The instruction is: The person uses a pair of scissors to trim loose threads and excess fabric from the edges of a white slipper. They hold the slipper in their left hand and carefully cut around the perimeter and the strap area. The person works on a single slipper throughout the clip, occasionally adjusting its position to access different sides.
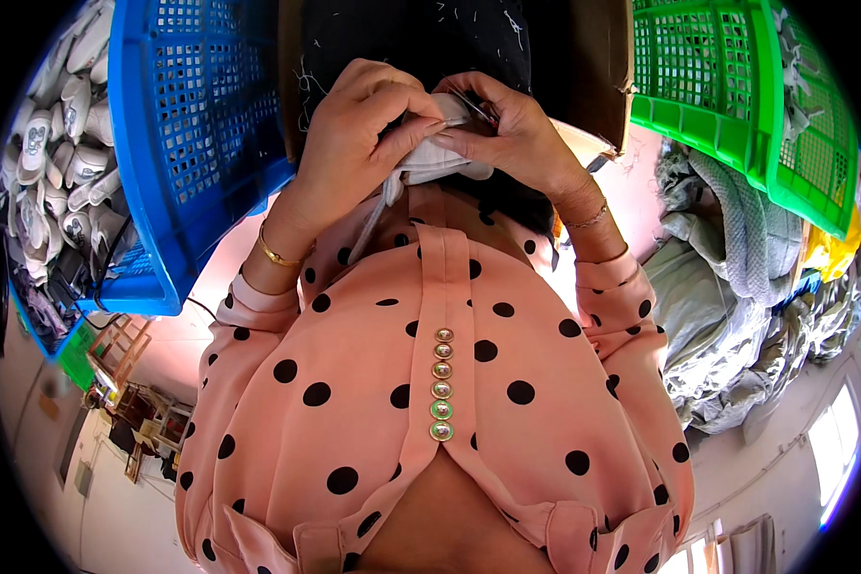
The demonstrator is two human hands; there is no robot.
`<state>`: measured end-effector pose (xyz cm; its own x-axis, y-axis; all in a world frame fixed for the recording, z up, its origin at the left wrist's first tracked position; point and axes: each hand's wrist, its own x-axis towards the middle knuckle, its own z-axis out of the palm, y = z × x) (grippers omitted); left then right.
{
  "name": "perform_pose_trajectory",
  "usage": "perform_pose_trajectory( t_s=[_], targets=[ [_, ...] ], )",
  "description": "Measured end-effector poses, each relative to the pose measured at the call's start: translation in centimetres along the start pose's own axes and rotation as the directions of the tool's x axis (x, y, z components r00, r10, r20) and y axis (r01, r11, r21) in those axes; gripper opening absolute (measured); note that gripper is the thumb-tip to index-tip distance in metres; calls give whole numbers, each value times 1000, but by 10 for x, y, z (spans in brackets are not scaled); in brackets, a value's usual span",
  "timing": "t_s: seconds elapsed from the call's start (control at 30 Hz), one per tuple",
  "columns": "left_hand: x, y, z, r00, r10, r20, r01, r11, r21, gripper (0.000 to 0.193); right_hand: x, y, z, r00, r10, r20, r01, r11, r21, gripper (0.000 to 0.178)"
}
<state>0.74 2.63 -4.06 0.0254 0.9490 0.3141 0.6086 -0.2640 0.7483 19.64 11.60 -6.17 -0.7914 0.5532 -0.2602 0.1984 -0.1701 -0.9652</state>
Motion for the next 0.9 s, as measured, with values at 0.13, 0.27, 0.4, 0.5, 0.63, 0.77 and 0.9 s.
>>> perform_pose_trajectory(
  t_s=[0.13, 0.27, 0.4, 0.5, 0.63, 0.77, 0.9],
  targets=[
    [-1, 6, -10, 936, -352, 10, 337, 886, -319, 13, -1, -5, -1, 998, 47, 30, -48, 998, 43, 47],
    [-8, -12, -29, 799, -578, -167, 396, 714, -577, 21, -5, -2, -4, 996, 88, 34, -89, 995, 38, 50],
    [-18, -32, -49, 954, -141, -265, 228, 914, 334, 20, -5, -1, -8, 996, 76, 47, -78, 996, 31, 49],
    [-22, -6, -38, 963, -252, -92, 266, 940, 216, 28, -6, -4, -15, 991, 111, 71, -112, 993, 20, 47],
    [-33, 3, -7, 893, -400, 208, 409, 913, 0, 20, -10, -7, -21, 994, 87, 73, -83, 995, -45, 46],
    [-37, -4, 2, 941, -301, 153, 285, 951, 117, 14, -16, -14, -20, 998, 56, 20, -51, 983, -179, 43],
    [-39, -7, 12, 896, -433, 97, 429, 791, -435, 12, -14, -17, 0, 994, -13, -105, -33, 906, -422, 42]
  ],
)
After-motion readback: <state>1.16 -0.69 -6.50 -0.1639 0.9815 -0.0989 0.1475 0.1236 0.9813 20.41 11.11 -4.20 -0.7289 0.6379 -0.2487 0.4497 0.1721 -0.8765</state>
